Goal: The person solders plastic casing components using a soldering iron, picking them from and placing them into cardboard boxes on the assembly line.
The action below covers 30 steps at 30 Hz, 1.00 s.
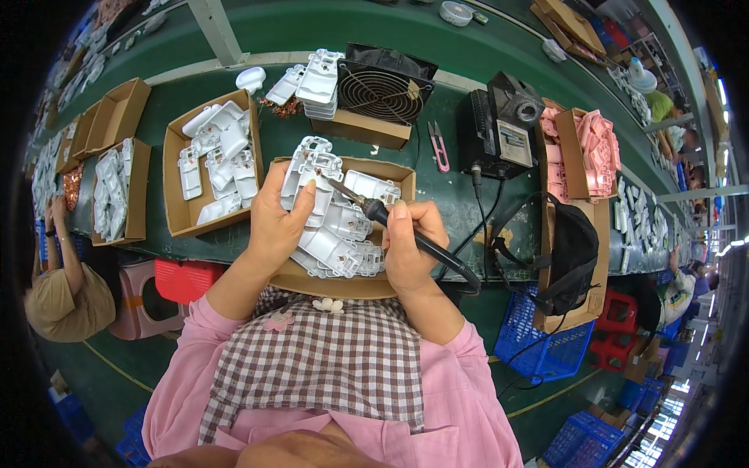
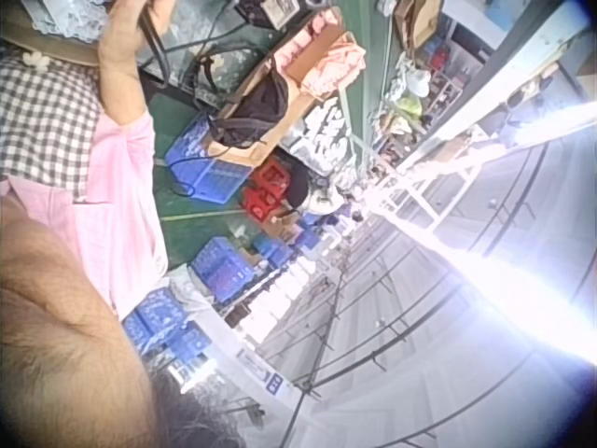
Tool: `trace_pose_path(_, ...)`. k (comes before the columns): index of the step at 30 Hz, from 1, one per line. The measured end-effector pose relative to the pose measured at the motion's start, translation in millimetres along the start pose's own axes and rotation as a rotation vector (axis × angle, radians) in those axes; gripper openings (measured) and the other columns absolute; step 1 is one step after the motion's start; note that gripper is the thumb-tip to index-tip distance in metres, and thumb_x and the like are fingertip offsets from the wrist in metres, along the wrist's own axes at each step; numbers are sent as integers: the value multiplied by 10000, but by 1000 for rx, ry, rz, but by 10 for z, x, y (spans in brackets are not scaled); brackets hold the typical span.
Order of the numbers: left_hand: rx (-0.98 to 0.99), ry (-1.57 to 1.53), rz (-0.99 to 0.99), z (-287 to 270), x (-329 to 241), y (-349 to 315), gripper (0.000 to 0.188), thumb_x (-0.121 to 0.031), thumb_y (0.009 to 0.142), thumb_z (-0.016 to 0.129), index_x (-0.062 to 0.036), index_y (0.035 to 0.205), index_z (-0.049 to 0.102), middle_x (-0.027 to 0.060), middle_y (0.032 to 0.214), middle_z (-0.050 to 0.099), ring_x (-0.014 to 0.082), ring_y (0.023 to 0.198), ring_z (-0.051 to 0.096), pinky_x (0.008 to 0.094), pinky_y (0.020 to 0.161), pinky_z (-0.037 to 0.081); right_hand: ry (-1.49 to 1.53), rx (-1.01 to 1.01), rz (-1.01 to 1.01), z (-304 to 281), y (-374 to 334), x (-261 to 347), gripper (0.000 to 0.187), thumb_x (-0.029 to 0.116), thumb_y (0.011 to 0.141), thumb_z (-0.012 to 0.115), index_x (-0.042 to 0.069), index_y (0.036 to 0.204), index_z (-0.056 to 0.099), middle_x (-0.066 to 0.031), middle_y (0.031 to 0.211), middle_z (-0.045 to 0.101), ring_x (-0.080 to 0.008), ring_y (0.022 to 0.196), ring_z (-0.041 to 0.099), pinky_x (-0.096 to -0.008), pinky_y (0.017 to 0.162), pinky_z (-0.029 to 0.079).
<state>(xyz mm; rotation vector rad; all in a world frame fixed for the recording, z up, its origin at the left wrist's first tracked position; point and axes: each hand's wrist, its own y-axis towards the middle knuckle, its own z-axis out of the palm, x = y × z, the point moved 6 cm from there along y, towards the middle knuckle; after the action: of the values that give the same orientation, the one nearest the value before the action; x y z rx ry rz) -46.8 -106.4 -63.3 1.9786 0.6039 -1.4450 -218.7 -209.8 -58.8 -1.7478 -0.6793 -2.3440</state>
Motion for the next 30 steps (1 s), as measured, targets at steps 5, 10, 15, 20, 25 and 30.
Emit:
trace_pose_path(5,-4,14,-3,-5,-15,-1,222,-114,869,604,-2,1046,534,133,867,639,186,747,626,305,666,489,-9,-8,8,10,2,9,168,83,895,537,43,753,457,-66,641,541,-64,421,409,-199,364,334)
trace_pose_path(10,14,15,-27,2,-7,-8,223,-114,866,604,-1,1045,536,126,848,632,181,723,612,304,657,485,85,-63,19,-29,5,13,180,112,915,545,21,773,482,-41,634,536,-41,439,436,-186,383,349)
trace_pose_path(15,23,20,-44,18,-28,-13,226,-116,860,605,0,1042,539,122,835,628,180,714,605,306,652,482,48,-37,11,2,14,34,181,111,907,534,30,760,465,-50,619,528,-57,422,415,-198,370,335)
trace_pose_path(20,40,26,-44,23,-13,-20,233,-116,857,604,0,1049,539,124,827,626,192,713,606,310,657,483,23,-29,24,7,11,23,178,107,898,522,40,748,454,-62,614,525,-68,410,399,-206,360,328)
trace_pose_path(25,40,14,-35,30,-4,-23,237,-123,858,604,-1,1050,539,127,831,628,200,718,610,314,659,483,35,-27,36,-1,8,5,173,100,895,530,43,749,455,-64,635,532,-69,418,412,-202,362,338)
trace_pose_path(30,37,40,-20,22,-5,-21,239,-129,861,602,-1,1052,539,132,835,630,200,726,614,316,662,484,51,-35,56,21,12,9,172,96,889,531,47,745,452,-62,632,527,-66,420,407,-198,362,334)
